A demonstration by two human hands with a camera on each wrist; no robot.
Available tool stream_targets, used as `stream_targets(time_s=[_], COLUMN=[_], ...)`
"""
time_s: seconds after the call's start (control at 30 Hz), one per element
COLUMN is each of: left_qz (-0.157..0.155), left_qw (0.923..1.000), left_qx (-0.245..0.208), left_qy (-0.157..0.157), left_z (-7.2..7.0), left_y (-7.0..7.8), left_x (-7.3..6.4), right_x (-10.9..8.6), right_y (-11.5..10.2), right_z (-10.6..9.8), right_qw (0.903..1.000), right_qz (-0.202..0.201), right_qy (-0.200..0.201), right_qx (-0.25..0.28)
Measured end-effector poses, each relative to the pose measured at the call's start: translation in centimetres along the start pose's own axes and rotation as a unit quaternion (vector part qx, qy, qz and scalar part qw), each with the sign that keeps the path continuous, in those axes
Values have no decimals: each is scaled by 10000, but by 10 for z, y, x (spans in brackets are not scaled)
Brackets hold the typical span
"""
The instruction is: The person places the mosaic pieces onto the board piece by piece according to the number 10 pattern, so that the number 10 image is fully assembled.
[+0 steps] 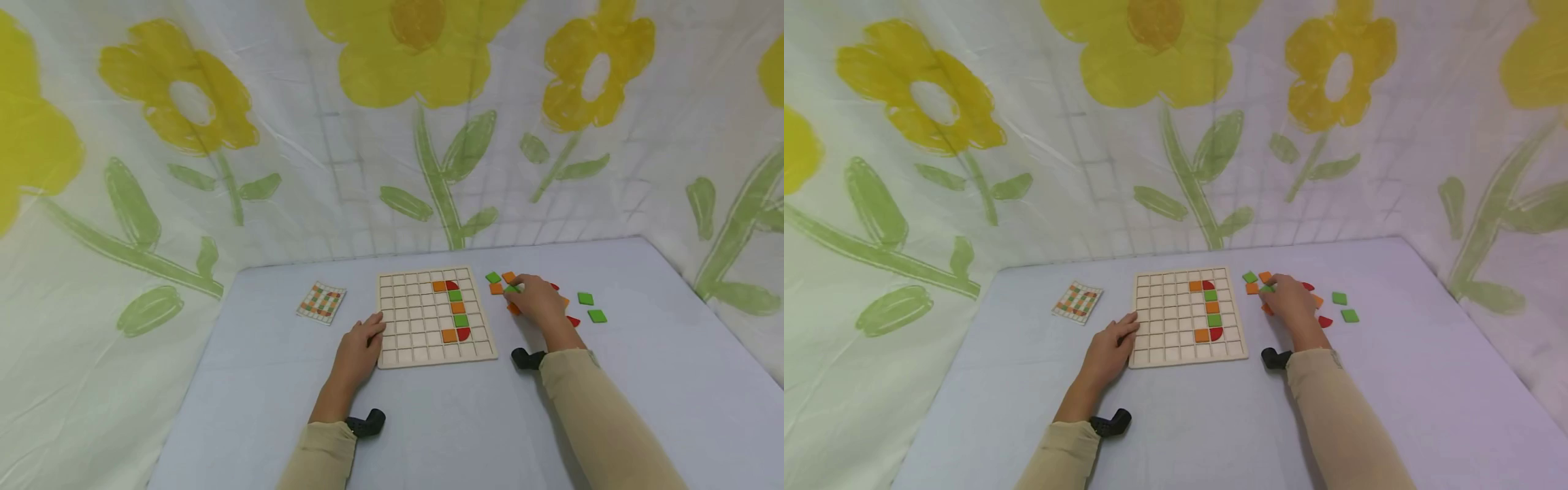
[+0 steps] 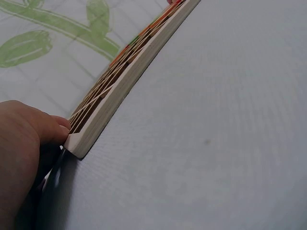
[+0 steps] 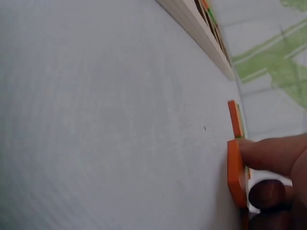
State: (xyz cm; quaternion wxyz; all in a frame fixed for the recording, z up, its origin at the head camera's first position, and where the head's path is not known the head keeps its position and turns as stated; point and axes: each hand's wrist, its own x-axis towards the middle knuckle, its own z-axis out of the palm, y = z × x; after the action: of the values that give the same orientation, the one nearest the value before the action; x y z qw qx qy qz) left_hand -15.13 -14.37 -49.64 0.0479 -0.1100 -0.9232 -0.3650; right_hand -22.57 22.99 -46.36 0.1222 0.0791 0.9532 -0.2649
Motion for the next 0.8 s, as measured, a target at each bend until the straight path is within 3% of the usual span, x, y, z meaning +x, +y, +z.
stream_targets(time_s=[0.2,0.53,0.8], left_qz=[20,-38,-47], left_qw=[10000,10000,10000], left_qx=[44,-5,-8], left_qy=[-9,6,-11], left_z=[1,0,1], left_y=[-1,-1,0], left_x=[0,0,-1], right_x=[1,-1,2], right_y=[-2,-5,-5], right_z=[1,1,2], right_qw=[9980,9957,9965], right_qz=[-435,-813,-774], right_qy=[-389,-452,-307], right_qx=[244,-31,12])
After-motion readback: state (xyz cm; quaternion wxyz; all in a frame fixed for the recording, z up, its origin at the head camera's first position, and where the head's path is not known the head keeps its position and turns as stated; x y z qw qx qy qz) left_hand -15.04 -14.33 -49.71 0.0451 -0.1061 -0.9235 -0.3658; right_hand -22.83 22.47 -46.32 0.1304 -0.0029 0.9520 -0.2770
